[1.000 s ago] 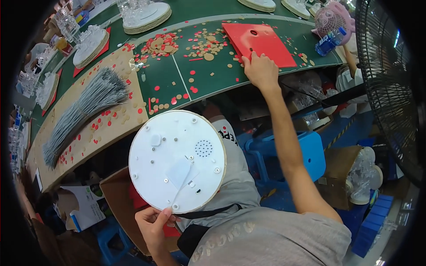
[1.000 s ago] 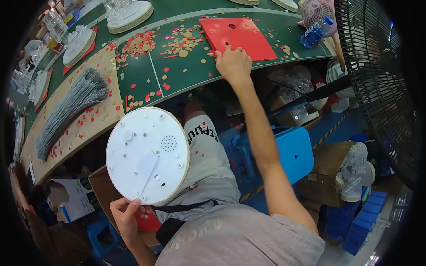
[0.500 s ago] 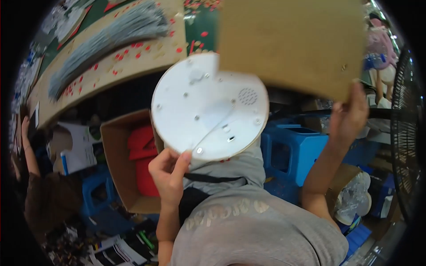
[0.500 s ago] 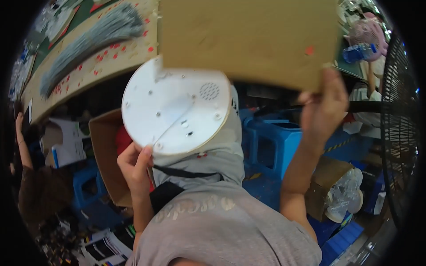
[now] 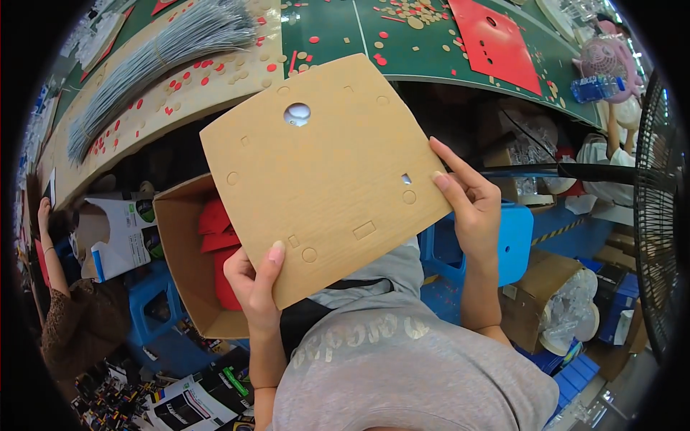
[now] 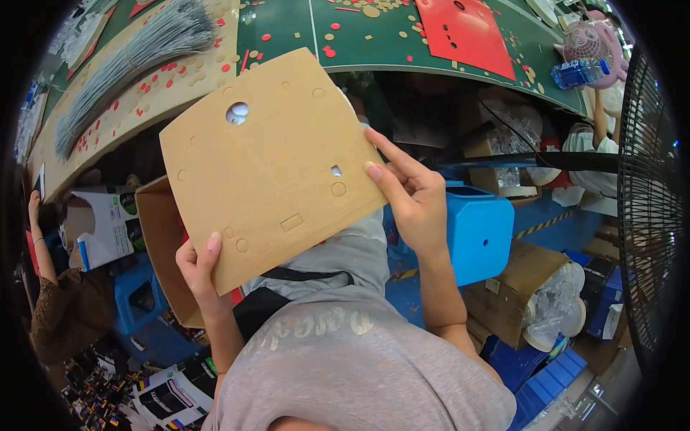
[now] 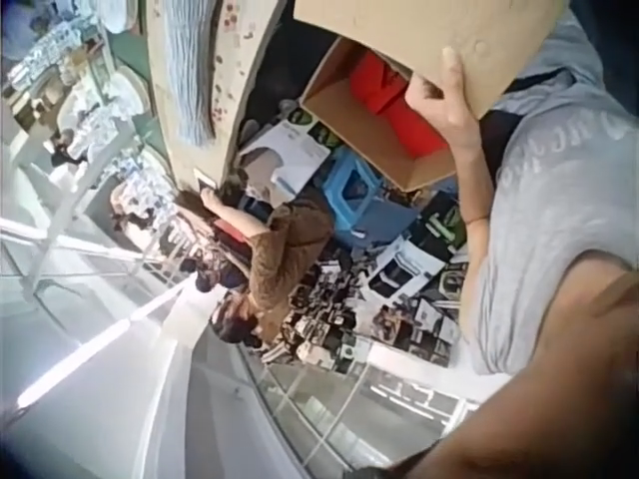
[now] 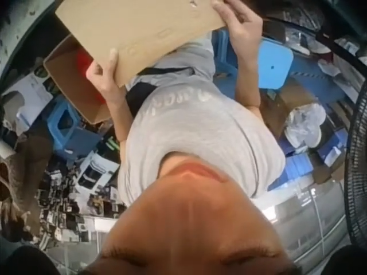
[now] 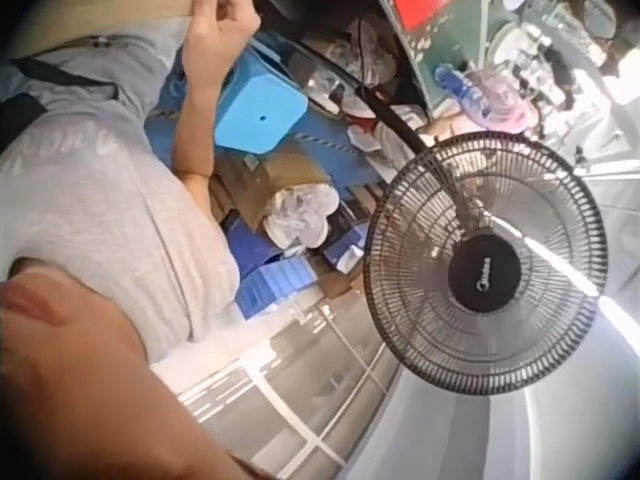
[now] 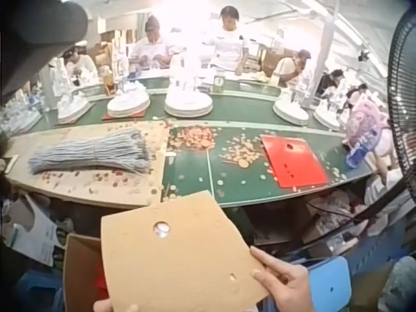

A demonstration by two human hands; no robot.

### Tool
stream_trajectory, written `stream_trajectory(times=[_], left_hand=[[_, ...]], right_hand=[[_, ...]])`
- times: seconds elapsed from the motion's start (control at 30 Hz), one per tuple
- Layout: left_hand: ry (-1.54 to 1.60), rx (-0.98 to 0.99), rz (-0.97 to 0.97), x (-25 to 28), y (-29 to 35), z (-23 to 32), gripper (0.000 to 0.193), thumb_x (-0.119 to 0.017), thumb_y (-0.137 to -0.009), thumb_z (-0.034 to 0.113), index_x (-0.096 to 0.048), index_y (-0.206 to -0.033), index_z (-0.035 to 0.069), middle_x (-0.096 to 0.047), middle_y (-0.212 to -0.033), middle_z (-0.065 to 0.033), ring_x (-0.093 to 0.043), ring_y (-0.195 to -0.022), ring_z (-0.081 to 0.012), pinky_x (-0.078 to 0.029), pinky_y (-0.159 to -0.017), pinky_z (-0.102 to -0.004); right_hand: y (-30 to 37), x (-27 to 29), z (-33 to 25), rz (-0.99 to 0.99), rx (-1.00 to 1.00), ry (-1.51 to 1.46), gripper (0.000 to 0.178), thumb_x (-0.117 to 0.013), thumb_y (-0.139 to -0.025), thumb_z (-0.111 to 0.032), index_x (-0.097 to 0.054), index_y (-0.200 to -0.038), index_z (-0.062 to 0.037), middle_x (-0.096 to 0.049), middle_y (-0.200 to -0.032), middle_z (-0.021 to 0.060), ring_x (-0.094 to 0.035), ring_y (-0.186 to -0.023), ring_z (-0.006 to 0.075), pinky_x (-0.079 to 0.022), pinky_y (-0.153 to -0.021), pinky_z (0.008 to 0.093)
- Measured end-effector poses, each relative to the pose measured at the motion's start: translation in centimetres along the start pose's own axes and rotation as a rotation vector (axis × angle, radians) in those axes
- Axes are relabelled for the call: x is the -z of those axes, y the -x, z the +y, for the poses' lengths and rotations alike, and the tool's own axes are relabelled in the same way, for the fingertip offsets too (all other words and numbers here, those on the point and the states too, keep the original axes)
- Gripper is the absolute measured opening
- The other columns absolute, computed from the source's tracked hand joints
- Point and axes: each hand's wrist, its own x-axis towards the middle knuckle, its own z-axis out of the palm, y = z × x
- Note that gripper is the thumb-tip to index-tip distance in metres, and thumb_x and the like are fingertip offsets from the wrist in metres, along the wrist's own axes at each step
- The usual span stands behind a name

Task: Manual assembly of light fixture bases and associated cardboard templates on an assembly line.

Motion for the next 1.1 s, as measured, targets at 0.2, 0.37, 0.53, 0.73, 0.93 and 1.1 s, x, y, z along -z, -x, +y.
stream_trajectory(times=[0.2, 0.37, 0.53, 0.73, 0.93, 1.1], left_hand=[[0.058, 0.076, -0.017, 0.2, -0.4, 0.7, 0.026, -0.067, -0.091, 0.014, -0.070, -0.102, -0.010, -0.073, -0.092, -0.0107, -0.064, -0.078, -0.0093, -0.047, -0.071, -0.0225], [0.052, 0.119, 0.015, 0.0, -0.9, 1.1, 0.026, -0.066, -0.094, 0.016, -0.071, -0.099, -0.009, -0.073, -0.088, -0.0103, -0.064, -0.071, -0.0085, -0.046, -0.064, -0.0213], [0.042, 0.165, -0.002, 0.9, -1.4, 0.9, 0.027, -0.065, -0.096, 0.017, -0.073, -0.096, -0.009, -0.073, -0.084, -0.0102, -0.063, -0.066, -0.0081, -0.045, -0.059, -0.0205], [0.046, 0.162, -0.008, 0.9, -1.1, 1.1, 0.025, -0.066, -0.096, 0.015, -0.073, -0.095, -0.009, -0.074, -0.085, -0.0111, -0.064, -0.067, -0.0087, -0.047, -0.061, -0.0217], [0.063, 0.182, -0.073, 1.0, -1.4, 1.5, 0.022, -0.067, -0.095, 0.010, -0.074, -0.098, -0.010, -0.074, -0.086, -0.0114, -0.064, -0.069, -0.0082, -0.047, -0.063, -0.0211], [-0.026, 0.149, -0.012, 0.4, -1.7, 1.4, 0.020, -0.069, -0.094, 0.010, -0.075, -0.093, -0.010, -0.074, -0.080, -0.0084, -0.062, -0.066, -0.0056, -0.045, -0.061, -0.0192]], right_hand=[[0.5, 1.0, -0.4, -0.112, 0.075, -0.131, 0.049, -0.068, -0.091, 0.006, -0.059, -0.139, 0.0037, -0.075, -0.102, 0.0121, -0.070, -0.092, 0.0095, -0.053, -0.080, 0.0200], [0.5, 0.3, -0.7, -0.061, 0.042, -0.187, 0.052, -0.067, -0.088, 0.007, -0.058, -0.139, 0.0050, -0.073, -0.098, 0.0099, -0.069, -0.089, 0.0101, -0.052, -0.079, 0.0196], [-0.3, 0.0, -0.5, -0.067, 0.042, -0.058, 0.052, -0.067, -0.087, 0.007, -0.059, -0.138, 0.0040, -0.072, -0.096, 0.0079, -0.067, -0.086, 0.0090, -0.050, -0.077, 0.0187], [-0.4, 0.2, -0.3, -0.116, 0.046, -0.086, 0.054, -0.066, -0.086, 0.008, -0.058, -0.139, 0.0052, -0.072, -0.098, 0.0094, -0.068, -0.088, 0.0105, -0.051, -0.079, 0.0204], [-0.3, 0.7, -0.3, -0.124, 0.012, -0.147, 0.056, -0.063, -0.085, 0.005, -0.055, -0.141, 0.0069, -0.071, -0.105, 0.0116, -0.069, -0.093, 0.0130, -0.050, -0.085, 0.0219], [-0.4, 0.5, 0.1, -0.120, 0.068, -0.136, 0.056, -0.066, -0.090, 0.005, -0.053, -0.144, 0.0039, -0.071, -0.102, 0.0115, -0.070, -0.094, 0.0139, -0.053, -0.082, 0.0234]])
